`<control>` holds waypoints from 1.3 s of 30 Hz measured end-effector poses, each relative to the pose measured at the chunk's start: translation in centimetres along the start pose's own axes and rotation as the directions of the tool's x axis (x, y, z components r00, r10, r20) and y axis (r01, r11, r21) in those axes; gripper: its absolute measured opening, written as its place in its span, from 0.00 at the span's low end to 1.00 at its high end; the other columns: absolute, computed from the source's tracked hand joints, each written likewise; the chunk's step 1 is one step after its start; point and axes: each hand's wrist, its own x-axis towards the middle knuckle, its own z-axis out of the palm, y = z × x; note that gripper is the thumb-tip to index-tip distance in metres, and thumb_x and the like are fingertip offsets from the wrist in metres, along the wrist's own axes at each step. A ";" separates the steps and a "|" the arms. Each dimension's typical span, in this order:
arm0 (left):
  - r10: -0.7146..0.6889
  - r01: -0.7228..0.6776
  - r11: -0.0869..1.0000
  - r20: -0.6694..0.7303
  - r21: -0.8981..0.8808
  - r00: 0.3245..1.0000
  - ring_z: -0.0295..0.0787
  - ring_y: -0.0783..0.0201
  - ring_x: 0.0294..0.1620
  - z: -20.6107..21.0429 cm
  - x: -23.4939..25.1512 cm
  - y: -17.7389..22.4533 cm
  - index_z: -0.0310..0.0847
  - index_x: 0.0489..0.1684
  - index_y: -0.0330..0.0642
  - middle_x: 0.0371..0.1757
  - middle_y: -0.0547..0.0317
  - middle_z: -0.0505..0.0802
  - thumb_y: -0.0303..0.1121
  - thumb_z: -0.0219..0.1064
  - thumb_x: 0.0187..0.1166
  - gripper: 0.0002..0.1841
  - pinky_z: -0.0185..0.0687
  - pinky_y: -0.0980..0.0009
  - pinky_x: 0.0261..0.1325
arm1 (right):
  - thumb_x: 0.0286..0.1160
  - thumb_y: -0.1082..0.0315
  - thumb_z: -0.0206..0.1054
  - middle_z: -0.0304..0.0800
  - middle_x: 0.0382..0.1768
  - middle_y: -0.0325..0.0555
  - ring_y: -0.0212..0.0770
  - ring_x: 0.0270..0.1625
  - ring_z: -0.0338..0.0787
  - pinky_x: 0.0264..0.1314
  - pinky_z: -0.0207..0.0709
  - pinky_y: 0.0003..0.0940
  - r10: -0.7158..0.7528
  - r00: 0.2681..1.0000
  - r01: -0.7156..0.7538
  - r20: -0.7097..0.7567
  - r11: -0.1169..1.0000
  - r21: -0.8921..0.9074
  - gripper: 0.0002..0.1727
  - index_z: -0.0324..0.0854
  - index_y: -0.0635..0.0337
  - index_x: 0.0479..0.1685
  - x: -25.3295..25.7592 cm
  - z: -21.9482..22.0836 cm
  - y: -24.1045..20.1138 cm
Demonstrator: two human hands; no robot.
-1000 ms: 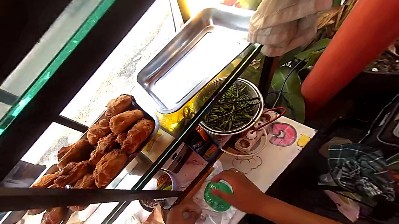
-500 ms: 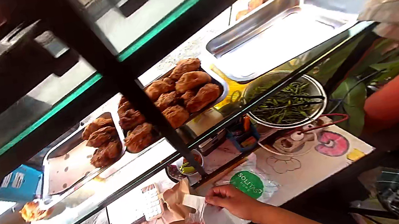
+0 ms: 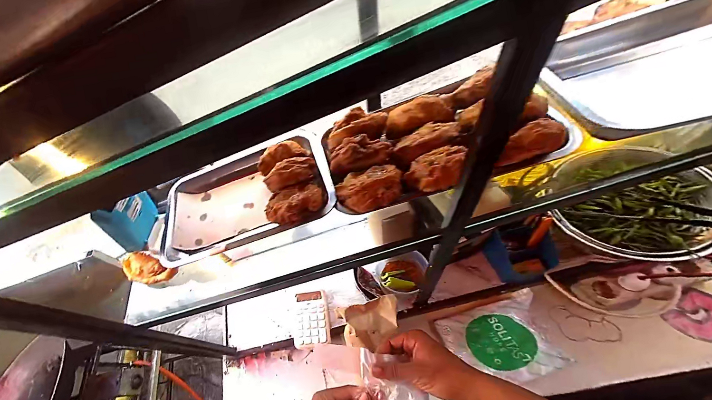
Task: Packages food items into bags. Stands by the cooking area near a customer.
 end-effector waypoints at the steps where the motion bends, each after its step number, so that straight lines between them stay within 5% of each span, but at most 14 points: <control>1: 0.055 -0.057 0.998 -0.042 -0.040 0.998 0.94 0.62 0.38 -0.2 -0.2 -0.4 0.91 0.47 0.34 0.39 0.51 0.96 0.32 0.63 0.88 0.11 0.93 0.63 0.45 | 0.67 0.58 0.82 0.93 0.32 0.37 0.31 0.36 0.92 0.44 0.87 0.30 0.041 0.998 -0.042 0.042 0.999 0.020 0.13 0.90 0.57 0.38 0.1 0.1 -0.3; 4: 0.151 -0.168 0.979 -0.148 -0.115 0.977 0.95 0.63 0.36 -0.7 -0.6 -1.1 0.91 0.43 0.33 0.36 0.51 0.97 0.26 0.73 0.78 0.05 0.92 0.64 0.45 | 0.70 0.60 0.80 0.91 0.29 0.36 0.30 0.28 0.88 0.31 0.82 0.27 0.040 0.996 -0.043 0.076 0.999 0.028 0.11 0.88 0.56 0.35 0.6 0.4 -0.7; 8: 0.154 -0.178 0.966 -0.137 -0.185 0.978 0.94 0.63 0.34 -1.1 -1.4 -1.6 0.90 0.41 0.35 0.34 0.52 0.96 0.25 0.78 0.73 0.05 0.93 0.64 0.44 | 0.80 0.58 0.73 0.90 0.26 0.35 0.29 0.25 0.86 0.29 0.82 0.25 -0.060 0.994 0.066 0.095 0.996 -0.058 0.12 0.90 0.57 0.36 1.2 1.5 -0.7; 12: 0.087 -0.100 0.979 -0.083 -0.176 0.993 0.94 0.65 0.37 -1.4 -1.8 -1.6 0.91 0.45 0.35 0.36 0.53 0.96 0.28 0.74 0.78 0.06 0.91 0.64 0.48 | 0.80 0.62 0.73 0.92 0.31 0.37 0.30 0.34 0.90 0.42 0.86 0.27 -0.119 0.984 0.127 0.133 0.990 -0.057 0.09 0.90 0.60 0.40 1.9 2.6 -0.9; 14: 0.065 -0.071 0.988 -0.048 -0.137 0.997 0.93 0.65 0.40 -1.6 -2.1 -1.6 0.91 0.48 0.35 0.39 0.54 0.96 0.31 0.68 0.84 0.09 0.90 0.64 0.51 | 0.75 0.63 0.77 0.92 0.30 0.38 0.30 0.33 0.89 0.40 0.85 0.27 -0.127 0.985 0.132 0.117 0.990 -0.041 0.09 0.89 0.59 0.37 2.1 2.9 -1.0; 17: 0.091 -0.100 0.991 -0.097 -0.087 0.991 0.93 0.66 0.41 -1.4 -2.2 -1.3 0.92 0.47 0.35 0.41 0.54 0.97 0.30 0.67 0.84 0.09 0.90 0.65 0.53 | 0.78 0.52 0.75 0.88 0.26 0.34 0.28 0.31 0.86 0.37 0.80 0.26 -0.234 0.972 0.224 -0.022 0.950 -0.217 0.17 0.87 0.56 0.30 2.4 3.4 -0.4; 20: 0.154 -0.172 0.984 -0.283 -0.038 0.947 0.95 0.61 0.39 -0.7 -1.8 -1.5 0.93 0.41 0.33 0.38 0.49 0.97 0.31 0.76 0.77 0.08 0.93 0.62 0.50 | 0.69 0.38 0.76 0.90 0.50 0.37 0.36 0.59 0.87 0.64 0.83 0.40 -0.451 0.877 0.295 -0.164 0.777 -0.556 0.28 0.85 0.51 0.53 1.9 3.7 -0.1; 22: 0.201 -0.223 0.975 -0.402 -0.007 0.893 0.94 0.60 0.35 -0.1 -1.3 -1.7 0.91 0.35 0.33 0.33 0.49 0.96 0.32 0.81 0.71 0.09 0.93 0.62 0.46 | 0.63 0.33 0.78 0.87 0.47 0.38 0.38 0.55 0.85 0.59 0.83 0.42 -0.509 0.834 0.290 -0.214 0.733 -0.616 0.32 0.82 0.52 0.51 1.3 4.4 -0.2; 26: 0.231 -0.218 0.972 -0.511 0.086 0.828 0.92 0.66 0.29 0.9 -0.8 -2.0 0.89 0.29 0.35 0.27 0.56 0.94 0.29 0.88 0.58 0.12 0.92 0.68 0.39 | 0.69 0.45 0.79 0.93 0.40 0.33 0.30 0.45 0.90 0.50 0.84 0.31 -0.151 0.983 0.098 -0.103 0.912 -0.399 0.20 0.91 0.52 0.44 0.0 5.6 -0.3; 28: 0.202 -0.199 0.978 -0.503 0.060 0.840 0.90 0.67 0.27 0.9 -0.6 -2.2 0.88 0.28 0.35 0.24 0.57 0.92 0.28 0.90 0.53 0.15 0.89 0.69 0.37 | 0.69 0.55 0.80 0.95 0.34 0.35 0.31 0.38 0.92 0.43 0.87 0.30 -0.016 0.997 0.002 -0.072 0.979 -0.203 0.13 0.91 0.55 0.38 0.1 5.8 -0.3; 31: 0.196 -0.275 0.946 -0.371 -0.173 0.908 0.89 0.64 0.31 -0.2 -0.6 -2.7 0.83 0.29 0.37 0.28 0.55 0.91 0.25 0.86 0.59 0.14 0.89 0.64 0.41 | 0.66 0.60 0.83 0.93 0.29 0.39 0.32 0.32 0.91 0.40 0.87 0.29 0.004 0.995 -0.008 -0.095 0.999 -0.046 0.12 0.89 0.59 0.34 0.1 5.8 -0.6; 35: 0.165 -0.297 0.759 -0.270 -0.579 0.949 0.94 0.59 0.45 -0.8 -0.9 -2.6 0.81 0.38 0.45 0.41 0.52 0.94 0.33 0.75 0.76 0.07 0.90 0.56 0.55 | 0.67 0.54 0.82 0.90 0.27 0.35 0.29 0.29 0.88 0.36 0.83 0.27 -0.042 0.987 0.012 -0.157 0.982 -0.188 0.15 0.86 0.55 0.35 0.2 4.8 -0.4; 37: 0.144 -0.297 0.707 -0.280 -0.642 0.949 0.93 0.55 0.54 -1.1 -1.4 -2.1 0.78 0.49 0.46 0.51 0.49 0.94 0.36 0.64 0.87 0.06 0.88 0.52 0.63 | 0.71 0.56 0.79 0.91 0.30 0.37 0.33 0.32 0.92 0.38 0.89 0.31 -0.064 0.977 0.018 -0.205 0.975 -0.220 0.14 0.84 0.57 0.39 0.1 4.2 0.0; 39: 0.136 -0.310 0.751 -0.322 -0.583 0.937 0.90 0.58 0.60 -1.9 -1.9 -1.7 0.72 0.58 0.44 0.56 0.52 0.93 0.37 0.52 0.93 0.09 0.85 0.56 0.68 | 0.73 0.67 0.76 0.93 0.34 0.47 0.43 0.35 0.96 0.41 0.95 0.40 0.007 0.951 -0.009 -0.308 1.000 -0.006 0.13 0.78 0.64 0.44 0.3 4.1 0.3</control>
